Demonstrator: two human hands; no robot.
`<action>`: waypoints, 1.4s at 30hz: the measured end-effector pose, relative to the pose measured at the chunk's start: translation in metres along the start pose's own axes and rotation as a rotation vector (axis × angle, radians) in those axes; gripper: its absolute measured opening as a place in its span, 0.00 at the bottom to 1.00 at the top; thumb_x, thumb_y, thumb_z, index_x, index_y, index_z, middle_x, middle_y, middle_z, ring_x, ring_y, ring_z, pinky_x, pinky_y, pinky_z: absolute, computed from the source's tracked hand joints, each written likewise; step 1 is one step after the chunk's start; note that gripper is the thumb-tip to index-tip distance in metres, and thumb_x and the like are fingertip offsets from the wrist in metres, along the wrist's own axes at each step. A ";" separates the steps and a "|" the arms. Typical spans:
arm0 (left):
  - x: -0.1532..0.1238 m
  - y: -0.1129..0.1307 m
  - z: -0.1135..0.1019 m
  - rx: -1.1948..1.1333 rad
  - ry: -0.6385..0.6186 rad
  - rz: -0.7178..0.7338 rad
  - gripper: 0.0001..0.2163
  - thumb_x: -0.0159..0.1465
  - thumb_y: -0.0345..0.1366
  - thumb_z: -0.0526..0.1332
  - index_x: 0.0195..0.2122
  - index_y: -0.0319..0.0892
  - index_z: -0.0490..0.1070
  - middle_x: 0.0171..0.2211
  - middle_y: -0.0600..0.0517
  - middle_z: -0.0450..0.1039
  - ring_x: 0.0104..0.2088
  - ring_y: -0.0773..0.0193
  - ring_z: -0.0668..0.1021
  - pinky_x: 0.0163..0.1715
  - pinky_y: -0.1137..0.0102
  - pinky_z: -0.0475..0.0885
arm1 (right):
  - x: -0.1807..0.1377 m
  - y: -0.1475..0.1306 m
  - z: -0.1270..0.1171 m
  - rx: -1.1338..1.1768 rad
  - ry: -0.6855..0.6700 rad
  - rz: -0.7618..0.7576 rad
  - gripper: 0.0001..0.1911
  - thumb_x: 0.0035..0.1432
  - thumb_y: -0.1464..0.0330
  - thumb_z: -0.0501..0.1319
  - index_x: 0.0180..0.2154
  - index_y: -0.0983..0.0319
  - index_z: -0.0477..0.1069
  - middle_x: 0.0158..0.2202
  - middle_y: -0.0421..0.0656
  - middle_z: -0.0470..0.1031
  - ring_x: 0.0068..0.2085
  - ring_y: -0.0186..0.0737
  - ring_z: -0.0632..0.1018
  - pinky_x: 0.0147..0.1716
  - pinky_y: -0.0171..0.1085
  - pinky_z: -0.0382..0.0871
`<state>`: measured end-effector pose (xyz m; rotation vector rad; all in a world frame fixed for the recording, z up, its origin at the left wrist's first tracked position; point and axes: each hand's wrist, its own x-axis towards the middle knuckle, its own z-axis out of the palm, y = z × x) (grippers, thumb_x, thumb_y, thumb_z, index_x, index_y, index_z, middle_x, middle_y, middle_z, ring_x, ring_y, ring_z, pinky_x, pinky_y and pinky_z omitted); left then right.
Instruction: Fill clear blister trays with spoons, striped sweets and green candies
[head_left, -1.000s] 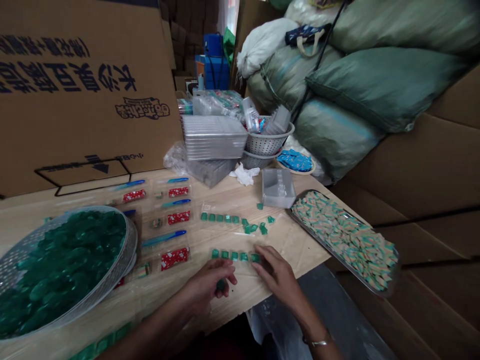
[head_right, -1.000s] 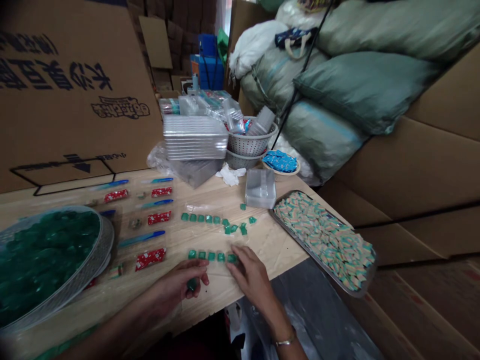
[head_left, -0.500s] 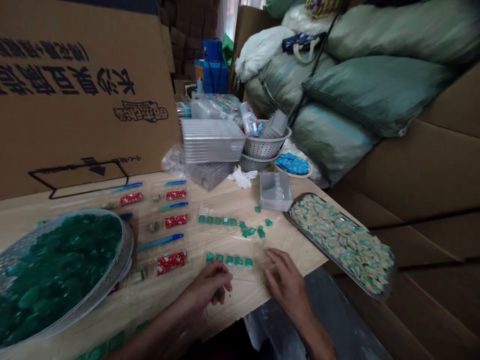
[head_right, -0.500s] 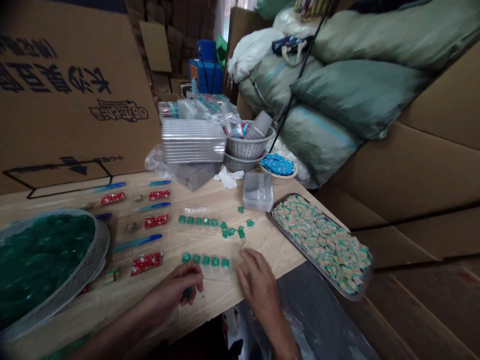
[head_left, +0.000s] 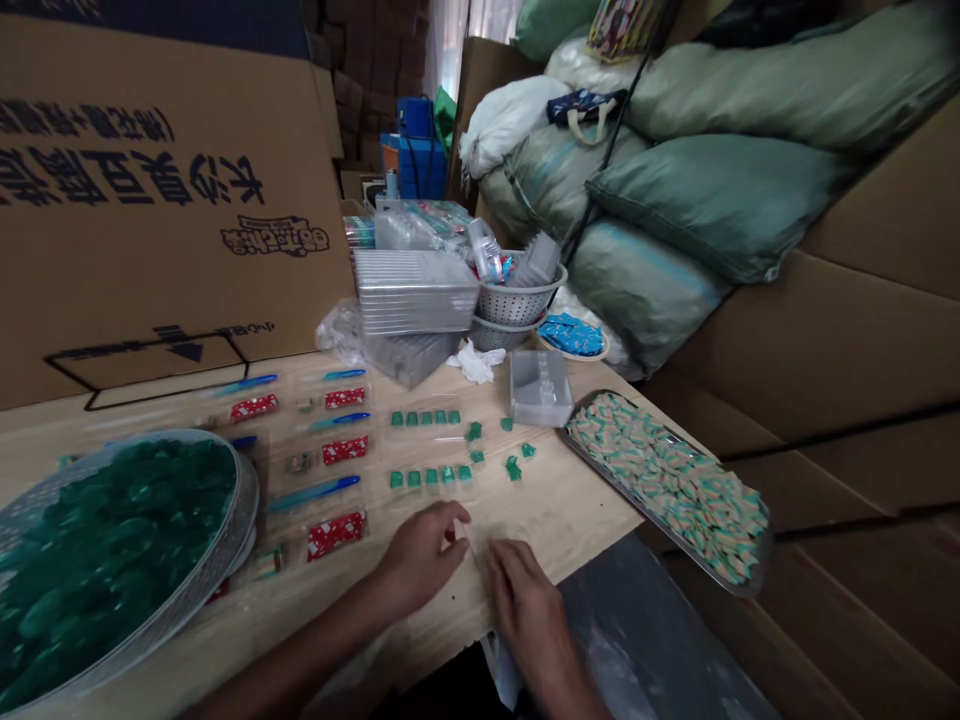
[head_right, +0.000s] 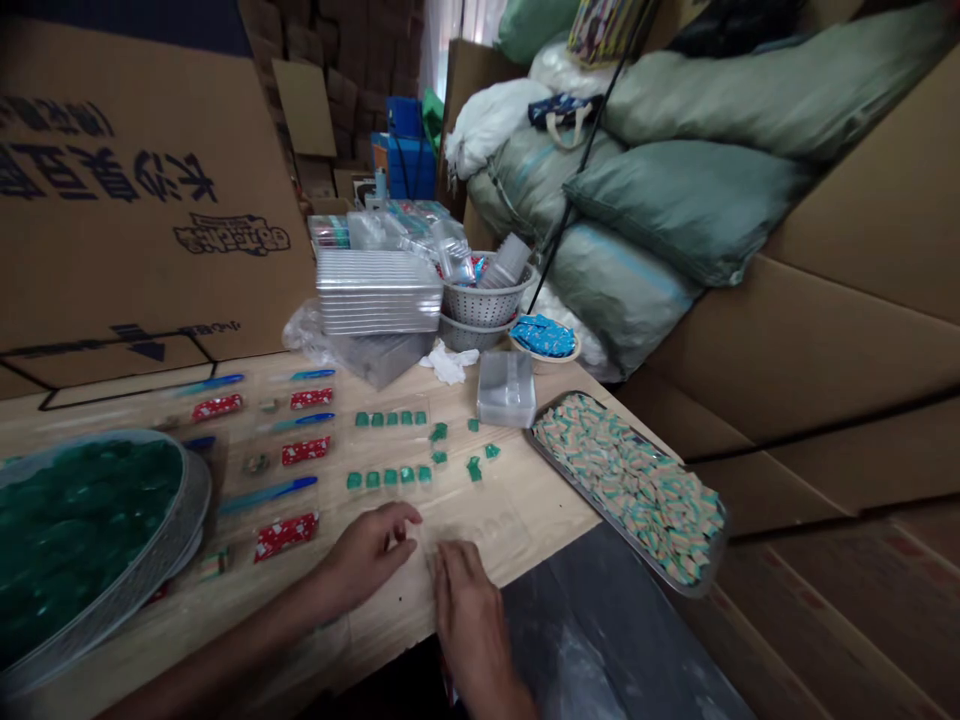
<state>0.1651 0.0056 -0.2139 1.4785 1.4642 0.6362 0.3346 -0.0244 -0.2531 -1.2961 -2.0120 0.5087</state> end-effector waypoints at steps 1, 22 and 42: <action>-0.005 -0.001 0.002 0.123 -0.009 0.077 0.07 0.56 0.30 0.56 0.35 0.43 0.70 0.30 0.52 0.68 0.32 0.62 0.72 0.34 0.69 0.62 | 0.005 -0.004 0.000 0.042 -0.004 -0.002 0.14 0.64 0.73 0.47 0.44 0.60 0.69 0.39 0.47 0.73 0.38 0.40 0.76 0.36 0.36 0.70; -0.036 0.000 -0.019 0.485 -0.047 0.014 0.10 0.56 0.31 0.55 0.39 0.40 0.70 0.39 0.46 0.71 0.41 0.56 0.74 0.42 0.64 0.66 | 0.077 0.056 -0.047 0.174 -0.003 0.219 0.09 0.51 0.62 0.58 0.33 0.61 0.68 0.27 0.40 0.70 0.26 0.36 0.69 0.26 0.34 0.63; -0.047 -0.002 -0.006 -0.777 0.004 -0.331 0.10 0.45 0.39 0.63 0.25 0.38 0.67 0.20 0.57 0.69 0.15 0.76 0.63 0.18 0.75 0.50 | 0.031 -0.029 -0.009 0.739 -0.319 0.041 0.10 0.59 0.71 0.57 0.40 0.58 0.76 0.34 0.42 0.74 0.36 0.36 0.75 0.35 0.33 0.68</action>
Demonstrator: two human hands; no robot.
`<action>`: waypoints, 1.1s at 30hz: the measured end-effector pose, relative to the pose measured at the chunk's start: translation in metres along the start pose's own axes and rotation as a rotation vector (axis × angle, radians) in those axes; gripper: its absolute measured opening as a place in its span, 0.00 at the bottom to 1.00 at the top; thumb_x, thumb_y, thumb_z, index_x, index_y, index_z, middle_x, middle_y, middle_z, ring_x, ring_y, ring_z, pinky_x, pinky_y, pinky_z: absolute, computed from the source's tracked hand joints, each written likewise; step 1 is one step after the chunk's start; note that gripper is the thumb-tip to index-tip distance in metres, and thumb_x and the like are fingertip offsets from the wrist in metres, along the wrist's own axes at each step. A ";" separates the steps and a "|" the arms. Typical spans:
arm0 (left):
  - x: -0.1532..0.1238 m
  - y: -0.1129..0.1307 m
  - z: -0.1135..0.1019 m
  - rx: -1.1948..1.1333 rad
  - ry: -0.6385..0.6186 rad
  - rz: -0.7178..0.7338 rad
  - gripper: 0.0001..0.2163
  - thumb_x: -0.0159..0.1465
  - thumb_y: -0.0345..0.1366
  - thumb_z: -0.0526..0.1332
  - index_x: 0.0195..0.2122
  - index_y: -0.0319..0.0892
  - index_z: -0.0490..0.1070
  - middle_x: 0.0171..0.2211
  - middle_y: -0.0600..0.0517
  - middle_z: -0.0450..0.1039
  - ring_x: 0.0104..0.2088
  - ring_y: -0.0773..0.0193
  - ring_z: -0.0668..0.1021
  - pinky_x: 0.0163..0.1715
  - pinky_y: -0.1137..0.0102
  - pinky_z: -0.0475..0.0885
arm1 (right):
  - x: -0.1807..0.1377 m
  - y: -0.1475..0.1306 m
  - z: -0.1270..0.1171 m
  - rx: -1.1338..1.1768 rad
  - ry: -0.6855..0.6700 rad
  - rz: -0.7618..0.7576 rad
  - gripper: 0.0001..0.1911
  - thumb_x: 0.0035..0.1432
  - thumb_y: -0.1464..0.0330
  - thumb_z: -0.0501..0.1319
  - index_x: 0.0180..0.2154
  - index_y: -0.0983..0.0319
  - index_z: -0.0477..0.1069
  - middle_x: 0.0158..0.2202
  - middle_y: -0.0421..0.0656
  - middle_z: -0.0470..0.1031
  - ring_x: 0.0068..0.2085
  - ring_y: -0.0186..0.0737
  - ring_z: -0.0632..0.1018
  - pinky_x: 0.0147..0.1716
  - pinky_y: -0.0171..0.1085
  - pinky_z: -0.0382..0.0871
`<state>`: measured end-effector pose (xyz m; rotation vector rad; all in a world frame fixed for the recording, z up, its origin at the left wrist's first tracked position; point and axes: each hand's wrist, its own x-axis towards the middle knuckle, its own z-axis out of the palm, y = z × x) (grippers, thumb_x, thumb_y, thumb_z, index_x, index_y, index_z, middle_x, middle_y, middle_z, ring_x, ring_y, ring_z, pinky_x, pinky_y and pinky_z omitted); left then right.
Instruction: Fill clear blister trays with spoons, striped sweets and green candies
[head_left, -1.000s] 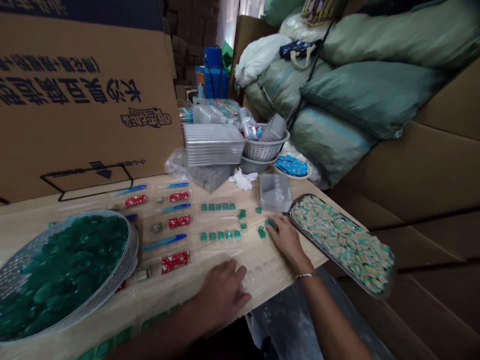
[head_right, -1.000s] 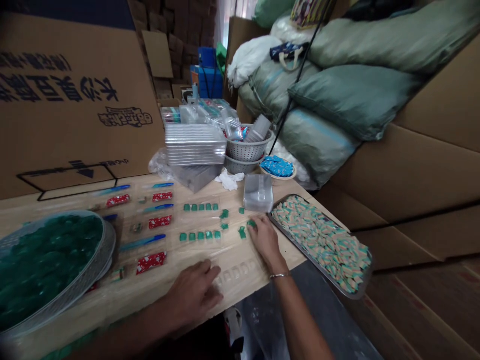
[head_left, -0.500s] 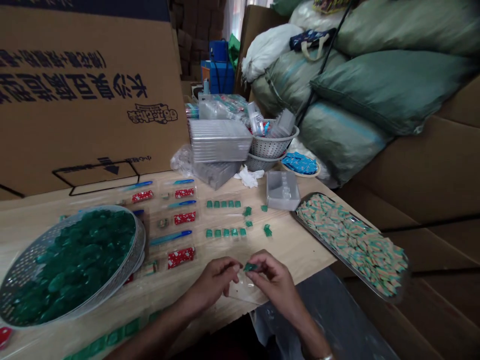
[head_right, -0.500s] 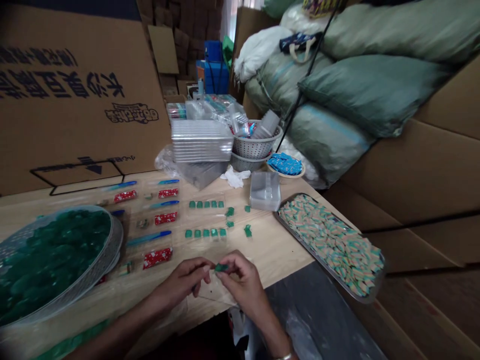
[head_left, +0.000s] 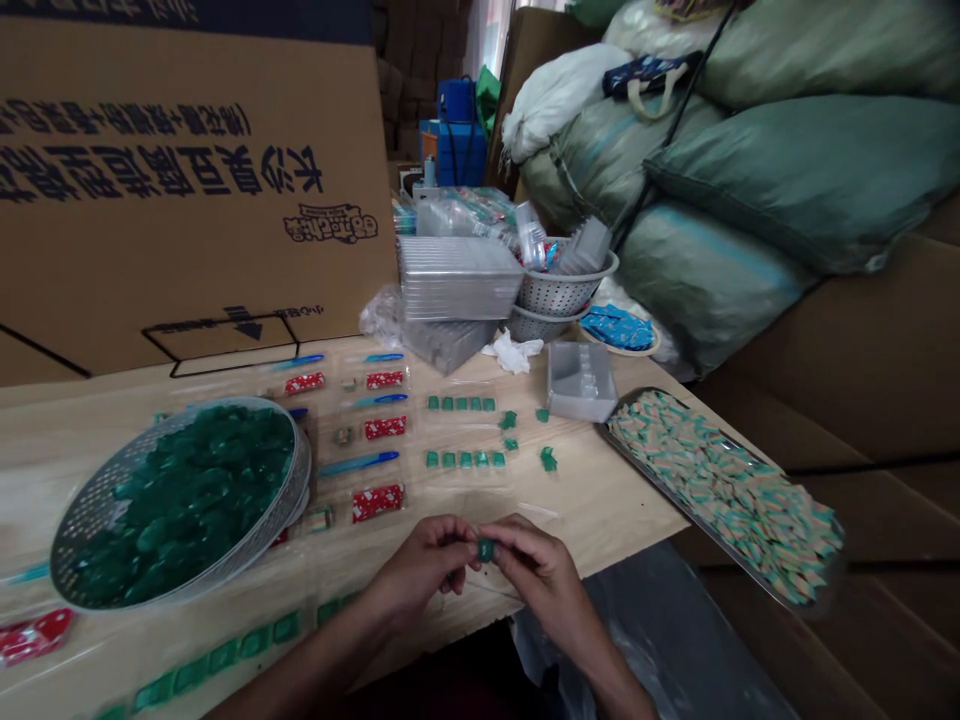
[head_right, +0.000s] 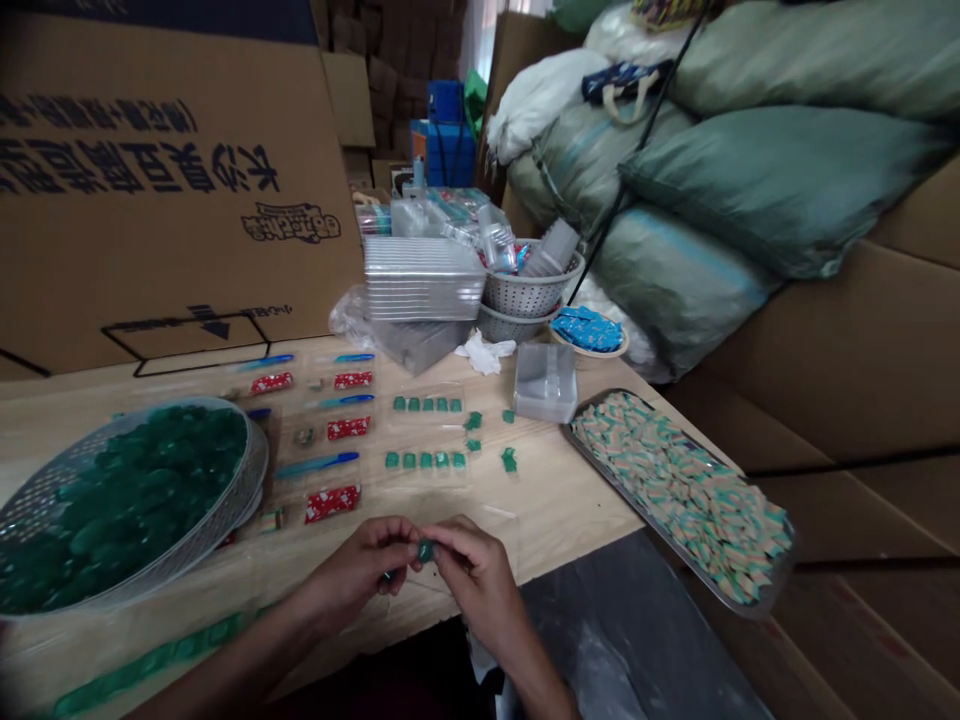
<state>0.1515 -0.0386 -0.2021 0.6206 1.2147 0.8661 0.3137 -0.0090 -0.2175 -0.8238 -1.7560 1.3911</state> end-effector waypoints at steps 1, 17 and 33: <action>0.000 -0.001 0.000 0.004 -0.005 0.002 0.10 0.45 0.38 0.63 0.25 0.38 0.67 0.20 0.57 0.69 0.15 0.76 0.63 0.18 0.74 0.50 | 0.000 0.000 0.000 -0.010 -0.004 0.008 0.10 0.59 0.71 0.57 0.39 0.59 0.76 0.33 0.42 0.74 0.36 0.36 0.75 0.35 0.33 0.68; -0.008 -0.010 -0.015 -0.056 -0.268 0.011 0.14 0.47 0.43 0.68 0.25 0.38 0.68 0.16 0.59 0.62 0.15 0.76 0.60 0.16 0.75 0.50 | 0.000 -0.015 0.005 -0.135 -0.085 0.192 0.14 0.49 0.75 0.54 0.40 0.61 0.65 0.29 0.37 0.67 0.31 0.32 0.70 0.30 0.31 0.63; -0.014 -0.018 -0.010 0.045 -0.013 0.034 0.14 0.47 0.42 0.65 0.29 0.38 0.69 0.20 0.58 0.65 0.15 0.75 0.63 0.17 0.75 0.55 | -0.026 0.007 0.005 -0.291 0.000 -0.025 0.08 0.59 0.70 0.59 0.41 0.58 0.72 0.36 0.43 0.73 0.38 0.39 0.74 0.35 0.35 0.67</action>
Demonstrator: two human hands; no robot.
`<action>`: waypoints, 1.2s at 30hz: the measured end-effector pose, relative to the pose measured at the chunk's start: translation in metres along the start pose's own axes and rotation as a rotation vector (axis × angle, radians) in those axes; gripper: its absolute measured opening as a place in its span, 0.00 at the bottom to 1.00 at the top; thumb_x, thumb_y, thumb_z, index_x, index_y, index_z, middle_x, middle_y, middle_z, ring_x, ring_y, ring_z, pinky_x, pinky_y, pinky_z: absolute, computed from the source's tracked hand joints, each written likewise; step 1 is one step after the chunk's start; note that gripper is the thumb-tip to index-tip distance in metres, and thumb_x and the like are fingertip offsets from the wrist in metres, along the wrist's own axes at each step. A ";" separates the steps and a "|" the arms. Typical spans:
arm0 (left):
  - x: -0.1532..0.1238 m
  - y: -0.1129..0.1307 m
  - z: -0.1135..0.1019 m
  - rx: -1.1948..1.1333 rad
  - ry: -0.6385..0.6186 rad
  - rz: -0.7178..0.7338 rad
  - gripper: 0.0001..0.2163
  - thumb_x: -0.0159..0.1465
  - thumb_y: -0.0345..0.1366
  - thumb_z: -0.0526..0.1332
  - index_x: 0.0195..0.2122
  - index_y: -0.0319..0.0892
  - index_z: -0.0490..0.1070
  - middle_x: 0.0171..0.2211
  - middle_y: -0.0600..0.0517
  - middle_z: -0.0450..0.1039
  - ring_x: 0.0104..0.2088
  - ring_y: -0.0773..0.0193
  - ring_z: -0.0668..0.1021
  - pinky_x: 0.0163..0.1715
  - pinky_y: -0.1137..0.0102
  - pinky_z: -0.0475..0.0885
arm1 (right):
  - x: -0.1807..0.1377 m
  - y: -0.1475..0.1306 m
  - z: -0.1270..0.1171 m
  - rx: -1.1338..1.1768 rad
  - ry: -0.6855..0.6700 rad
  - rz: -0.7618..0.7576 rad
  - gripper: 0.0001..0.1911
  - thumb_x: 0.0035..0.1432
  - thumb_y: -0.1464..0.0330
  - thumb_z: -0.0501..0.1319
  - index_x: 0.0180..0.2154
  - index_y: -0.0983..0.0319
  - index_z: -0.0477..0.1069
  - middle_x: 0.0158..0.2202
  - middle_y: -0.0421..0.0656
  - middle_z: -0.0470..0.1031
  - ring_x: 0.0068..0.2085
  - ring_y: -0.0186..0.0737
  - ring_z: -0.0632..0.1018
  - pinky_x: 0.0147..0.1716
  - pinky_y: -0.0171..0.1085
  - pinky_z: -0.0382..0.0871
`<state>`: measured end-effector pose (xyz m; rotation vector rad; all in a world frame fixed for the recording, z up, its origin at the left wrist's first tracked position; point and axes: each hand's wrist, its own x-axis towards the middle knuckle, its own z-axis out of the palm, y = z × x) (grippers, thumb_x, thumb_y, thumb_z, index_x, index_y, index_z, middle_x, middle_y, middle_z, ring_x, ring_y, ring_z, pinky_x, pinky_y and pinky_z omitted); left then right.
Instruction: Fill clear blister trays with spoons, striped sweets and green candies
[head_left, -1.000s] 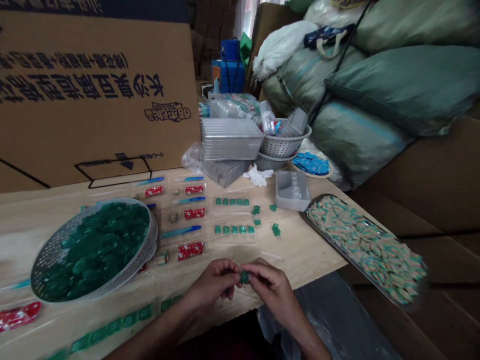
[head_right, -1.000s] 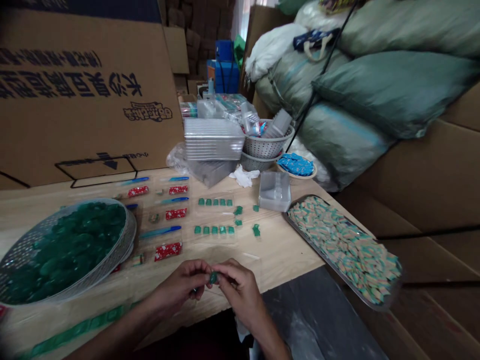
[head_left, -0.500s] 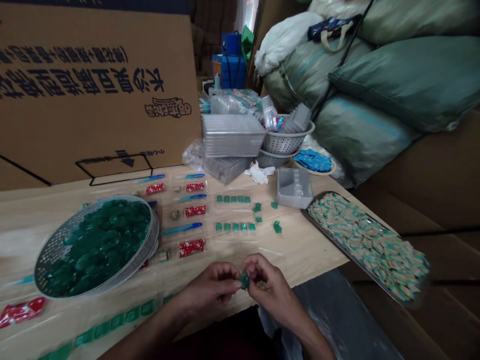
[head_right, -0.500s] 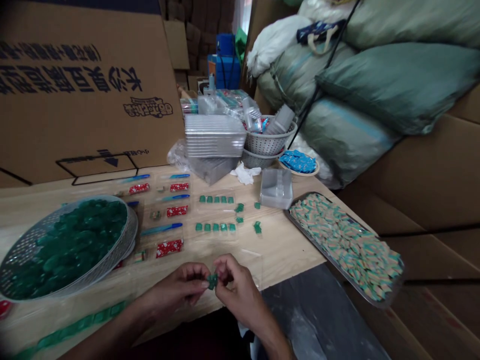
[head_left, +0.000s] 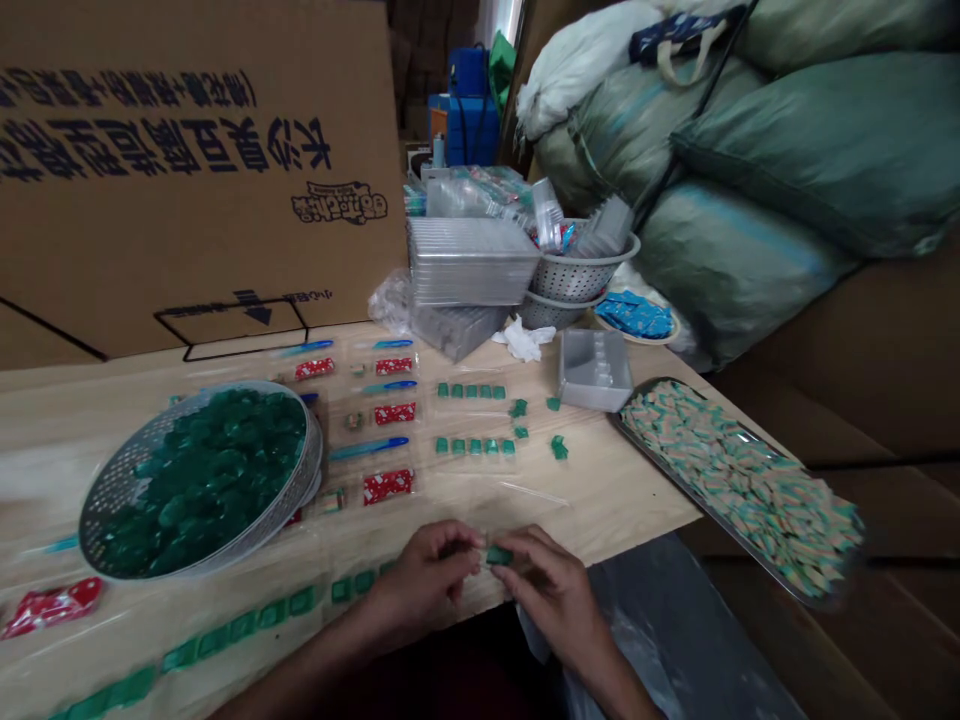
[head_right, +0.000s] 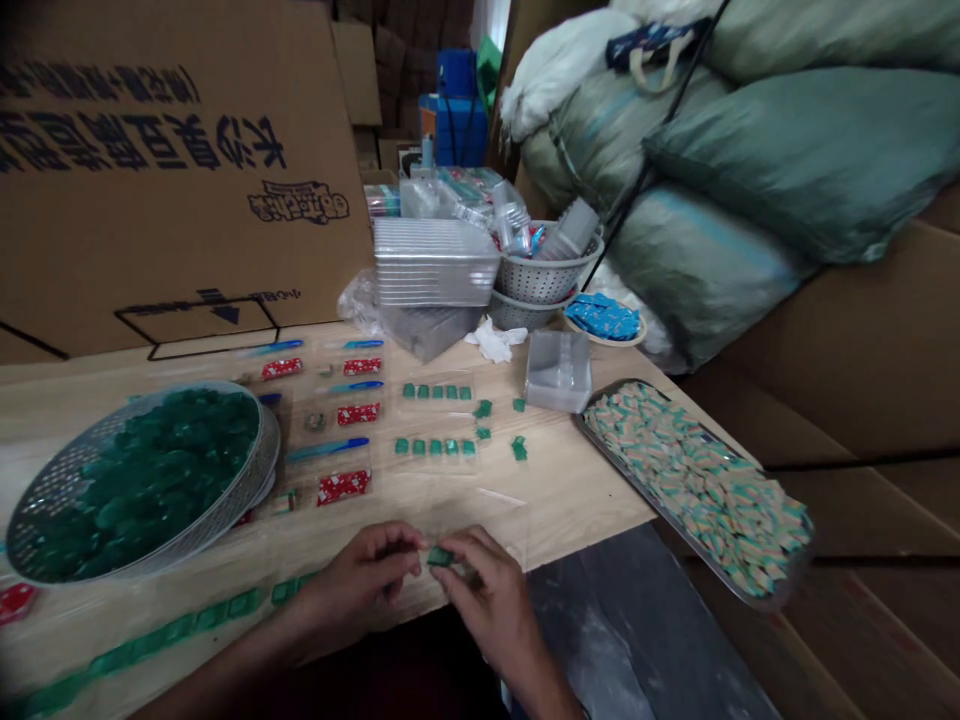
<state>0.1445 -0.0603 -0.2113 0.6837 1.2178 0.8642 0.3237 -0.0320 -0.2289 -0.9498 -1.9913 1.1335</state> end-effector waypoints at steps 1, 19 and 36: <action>0.003 0.000 -0.002 0.044 0.059 0.045 0.14 0.47 0.42 0.64 0.30 0.38 0.70 0.21 0.57 0.66 0.15 0.75 0.64 0.17 0.75 0.56 | 0.000 0.005 0.000 -0.058 0.028 0.005 0.08 0.59 0.70 0.59 0.41 0.58 0.73 0.36 0.44 0.73 0.38 0.40 0.74 0.36 0.36 0.67; 0.023 0.005 -0.005 0.925 -0.045 0.505 0.10 0.57 0.25 0.53 0.27 0.42 0.73 0.30 0.50 0.70 0.33 0.63 0.72 0.34 0.71 0.63 | 0.023 0.016 0.007 -0.403 -0.012 -0.102 0.22 0.57 0.74 0.56 0.54 0.59 0.65 0.44 0.48 0.72 0.46 0.47 0.71 0.45 0.46 0.66; 0.023 0.008 -0.006 0.742 0.100 0.416 0.06 0.52 0.26 0.58 0.29 0.41 0.71 0.27 0.53 0.69 0.28 0.65 0.70 0.29 0.72 0.61 | 0.159 0.067 -0.068 -0.566 0.060 -0.055 0.16 0.47 0.83 0.54 0.33 0.62 0.74 0.34 0.44 0.72 0.38 0.40 0.73 0.41 0.38 0.67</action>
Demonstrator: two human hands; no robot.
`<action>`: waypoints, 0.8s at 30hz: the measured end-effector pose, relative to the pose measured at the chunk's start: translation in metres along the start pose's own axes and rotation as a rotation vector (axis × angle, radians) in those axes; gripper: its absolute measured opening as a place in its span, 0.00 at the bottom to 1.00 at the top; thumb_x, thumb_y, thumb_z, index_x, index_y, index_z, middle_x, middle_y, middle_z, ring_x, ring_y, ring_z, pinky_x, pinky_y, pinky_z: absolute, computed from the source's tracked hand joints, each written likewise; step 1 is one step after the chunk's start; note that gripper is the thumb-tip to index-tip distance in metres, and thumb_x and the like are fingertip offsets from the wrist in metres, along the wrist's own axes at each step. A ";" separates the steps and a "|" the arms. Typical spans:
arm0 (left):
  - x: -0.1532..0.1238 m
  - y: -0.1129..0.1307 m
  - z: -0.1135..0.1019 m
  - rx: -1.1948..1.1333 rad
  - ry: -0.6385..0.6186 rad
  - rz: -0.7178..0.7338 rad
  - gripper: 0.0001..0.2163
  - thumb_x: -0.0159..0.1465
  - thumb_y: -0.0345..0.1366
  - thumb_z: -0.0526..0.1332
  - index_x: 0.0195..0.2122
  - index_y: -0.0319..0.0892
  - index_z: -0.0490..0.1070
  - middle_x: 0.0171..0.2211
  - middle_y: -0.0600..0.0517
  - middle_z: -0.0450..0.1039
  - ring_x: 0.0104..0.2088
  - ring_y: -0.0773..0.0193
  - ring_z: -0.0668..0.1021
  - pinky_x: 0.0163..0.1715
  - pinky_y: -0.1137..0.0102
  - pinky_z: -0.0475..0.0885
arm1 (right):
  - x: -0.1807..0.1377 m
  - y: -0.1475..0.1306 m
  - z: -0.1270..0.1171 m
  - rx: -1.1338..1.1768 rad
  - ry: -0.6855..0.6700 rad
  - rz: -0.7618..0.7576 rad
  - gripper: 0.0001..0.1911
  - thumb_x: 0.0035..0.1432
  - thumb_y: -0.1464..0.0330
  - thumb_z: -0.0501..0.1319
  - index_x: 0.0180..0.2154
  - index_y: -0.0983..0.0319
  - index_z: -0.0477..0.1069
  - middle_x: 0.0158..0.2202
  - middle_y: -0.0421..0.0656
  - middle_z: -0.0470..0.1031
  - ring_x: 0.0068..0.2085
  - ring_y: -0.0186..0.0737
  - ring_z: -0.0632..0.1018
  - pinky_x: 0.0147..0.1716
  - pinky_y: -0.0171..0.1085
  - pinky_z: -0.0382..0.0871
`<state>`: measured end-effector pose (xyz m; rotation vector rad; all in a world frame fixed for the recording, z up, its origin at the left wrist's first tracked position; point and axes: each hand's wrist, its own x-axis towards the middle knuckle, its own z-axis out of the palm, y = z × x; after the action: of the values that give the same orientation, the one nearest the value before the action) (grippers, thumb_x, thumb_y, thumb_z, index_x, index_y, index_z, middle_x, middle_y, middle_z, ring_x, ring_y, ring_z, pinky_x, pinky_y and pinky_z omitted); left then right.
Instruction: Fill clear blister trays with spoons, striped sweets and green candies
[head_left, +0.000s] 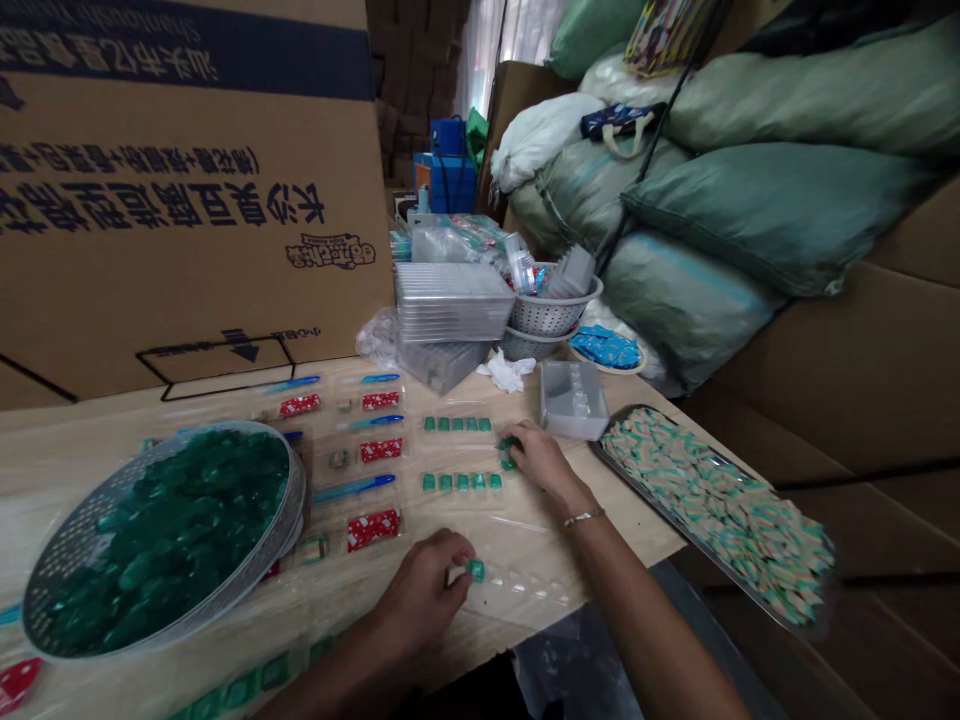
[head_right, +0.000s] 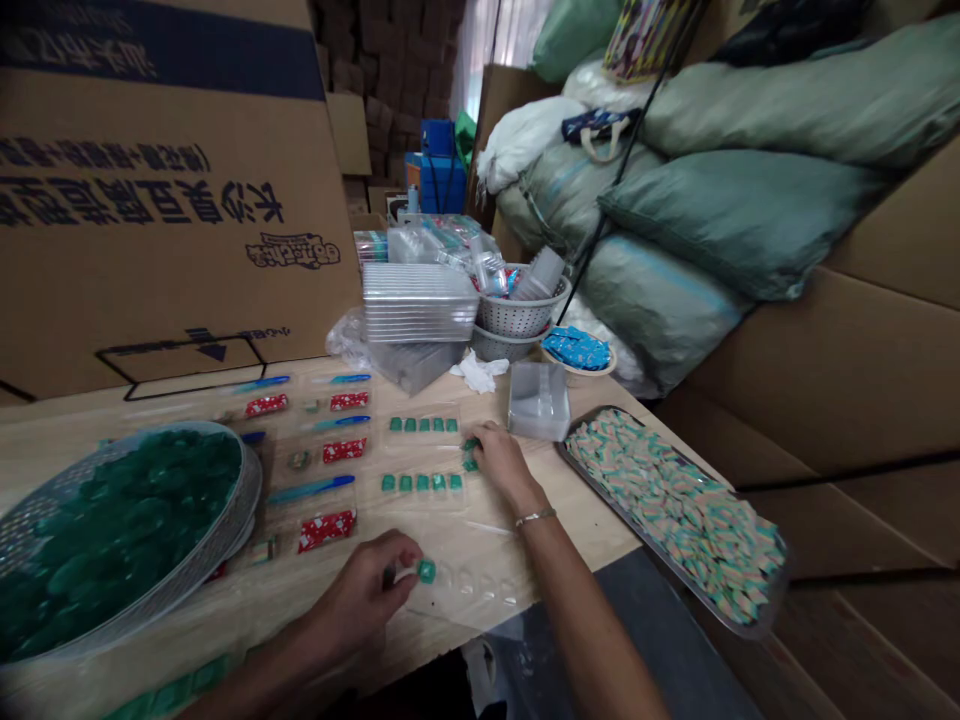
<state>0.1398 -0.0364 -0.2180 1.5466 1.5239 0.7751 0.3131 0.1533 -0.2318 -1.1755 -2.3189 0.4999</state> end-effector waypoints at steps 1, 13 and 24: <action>0.001 0.002 -0.003 -0.098 0.071 -0.022 0.02 0.52 0.29 0.59 0.27 0.41 0.70 0.26 0.53 0.69 0.27 0.66 0.69 0.28 0.72 0.61 | -0.003 -0.002 -0.004 -0.002 0.014 0.010 0.14 0.48 0.82 0.54 0.32 0.63 0.74 0.32 0.43 0.71 0.36 0.40 0.73 0.39 0.38 0.66; 0.059 0.027 0.007 -1.348 0.072 -0.655 0.10 0.60 0.39 0.61 0.26 0.39 0.67 0.21 0.55 0.70 0.20 0.70 0.72 0.20 0.76 0.65 | -0.082 -0.098 0.001 0.540 -0.107 -0.096 0.21 0.56 0.77 0.56 0.51 0.59 0.65 0.49 0.45 0.72 0.49 0.39 0.73 0.48 0.38 0.66; 0.034 0.027 -0.016 -1.303 -0.104 -0.632 0.09 0.61 0.37 0.58 0.35 0.36 0.72 0.29 0.46 0.77 0.23 0.68 0.76 0.21 0.78 0.67 | -0.081 -0.040 -0.020 0.183 0.308 0.090 0.09 0.61 0.67 0.54 0.35 0.62 0.71 0.33 0.45 0.72 0.35 0.40 0.74 0.34 0.37 0.68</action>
<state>0.1418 0.0011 -0.1903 0.1222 0.9198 0.9551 0.3405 0.0659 -0.2152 -1.1804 -1.9256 0.5109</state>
